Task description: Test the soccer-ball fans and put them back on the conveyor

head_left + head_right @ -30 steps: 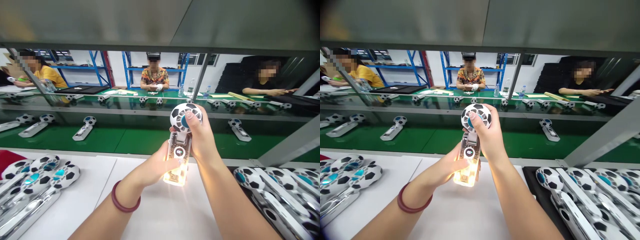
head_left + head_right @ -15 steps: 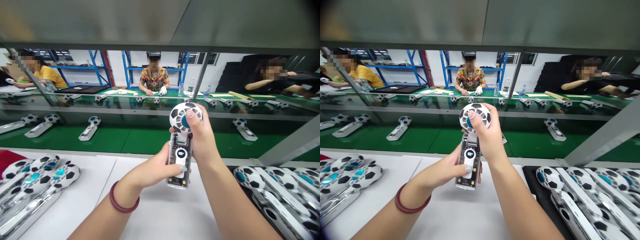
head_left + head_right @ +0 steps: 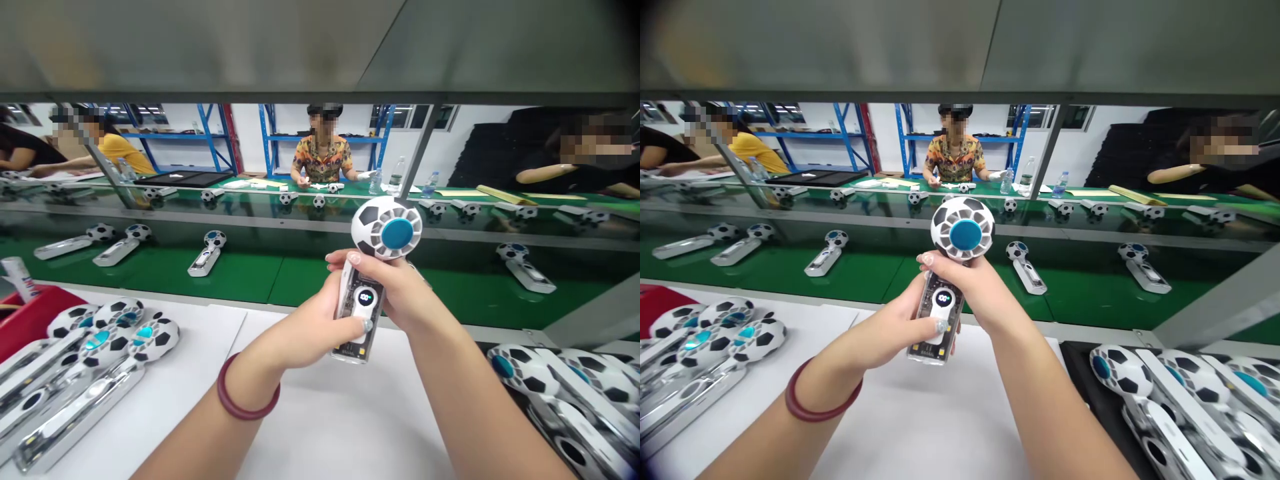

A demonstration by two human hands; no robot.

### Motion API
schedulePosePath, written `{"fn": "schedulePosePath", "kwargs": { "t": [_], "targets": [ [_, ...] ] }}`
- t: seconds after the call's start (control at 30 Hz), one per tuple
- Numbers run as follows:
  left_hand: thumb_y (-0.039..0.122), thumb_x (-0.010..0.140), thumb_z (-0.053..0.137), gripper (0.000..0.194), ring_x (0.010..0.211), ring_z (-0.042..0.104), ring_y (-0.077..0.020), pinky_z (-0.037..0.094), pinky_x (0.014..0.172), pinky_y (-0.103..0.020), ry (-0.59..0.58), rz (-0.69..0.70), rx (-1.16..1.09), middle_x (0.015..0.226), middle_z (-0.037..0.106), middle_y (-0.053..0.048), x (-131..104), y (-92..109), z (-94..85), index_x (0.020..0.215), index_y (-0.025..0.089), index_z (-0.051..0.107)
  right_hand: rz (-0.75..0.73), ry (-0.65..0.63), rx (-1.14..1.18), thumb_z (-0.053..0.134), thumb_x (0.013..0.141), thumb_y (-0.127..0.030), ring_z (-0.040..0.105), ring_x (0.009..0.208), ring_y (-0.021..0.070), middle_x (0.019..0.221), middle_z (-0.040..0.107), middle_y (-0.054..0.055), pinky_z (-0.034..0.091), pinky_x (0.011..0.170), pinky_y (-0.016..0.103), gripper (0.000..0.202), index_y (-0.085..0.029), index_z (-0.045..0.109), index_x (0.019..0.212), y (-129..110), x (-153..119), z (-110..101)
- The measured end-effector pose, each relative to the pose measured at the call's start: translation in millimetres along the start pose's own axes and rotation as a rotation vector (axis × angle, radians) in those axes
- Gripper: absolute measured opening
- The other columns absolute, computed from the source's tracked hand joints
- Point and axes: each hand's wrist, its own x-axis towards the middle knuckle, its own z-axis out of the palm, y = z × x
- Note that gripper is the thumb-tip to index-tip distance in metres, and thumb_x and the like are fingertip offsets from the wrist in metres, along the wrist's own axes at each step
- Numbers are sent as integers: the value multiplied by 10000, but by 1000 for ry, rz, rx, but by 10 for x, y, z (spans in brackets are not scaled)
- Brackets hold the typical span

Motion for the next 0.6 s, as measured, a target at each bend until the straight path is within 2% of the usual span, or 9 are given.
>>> {"fn": "schedulePosePath", "kwargs": {
  "t": [0.13,0.23,0.33,0.43,0.6],
  "targets": [
    [148,762,528,515,915,511,-202,453,777,-355,-46,11,61,1015,485,-29,-34,18,-32,1234,261,358,40,-207,118,687,735,-312,627,806,174,928,664,30,525,687,275,320,-227,637,1040,42,-6,-86],
    [165,746,558,436,923,515,-221,459,774,-358,-82,17,78,996,513,-38,-36,14,-35,1162,224,441,37,-333,174,676,736,-283,627,827,188,925,662,35,531,719,308,281,-209,656,1007,85,-6,-130],
    [186,731,581,378,919,528,-242,468,764,-364,-104,12,34,958,547,-51,-22,2,-48,1100,196,499,15,-349,225,677,721,-250,607,909,209,829,653,27,525,752,325,189,-200,670,903,107,-6,-121],
    [186,711,599,395,951,527,-256,468,783,-366,-109,37,-16,927,564,-51,-4,-9,-66,1096,194,510,4,-337,248,674,715,-235,596,910,192,755,619,19,515,742,287,86,-187,652,783,99,-9,-92],
    [199,718,594,420,856,572,-239,496,691,-343,-154,4,-84,873,570,-43,-5,-17,-77,1125,190,491,1,-279,218,675,700,-259,602,861,199,734,609,24,512,706,285,97,-182,626,732,97,-8,-52]
  ]
}}
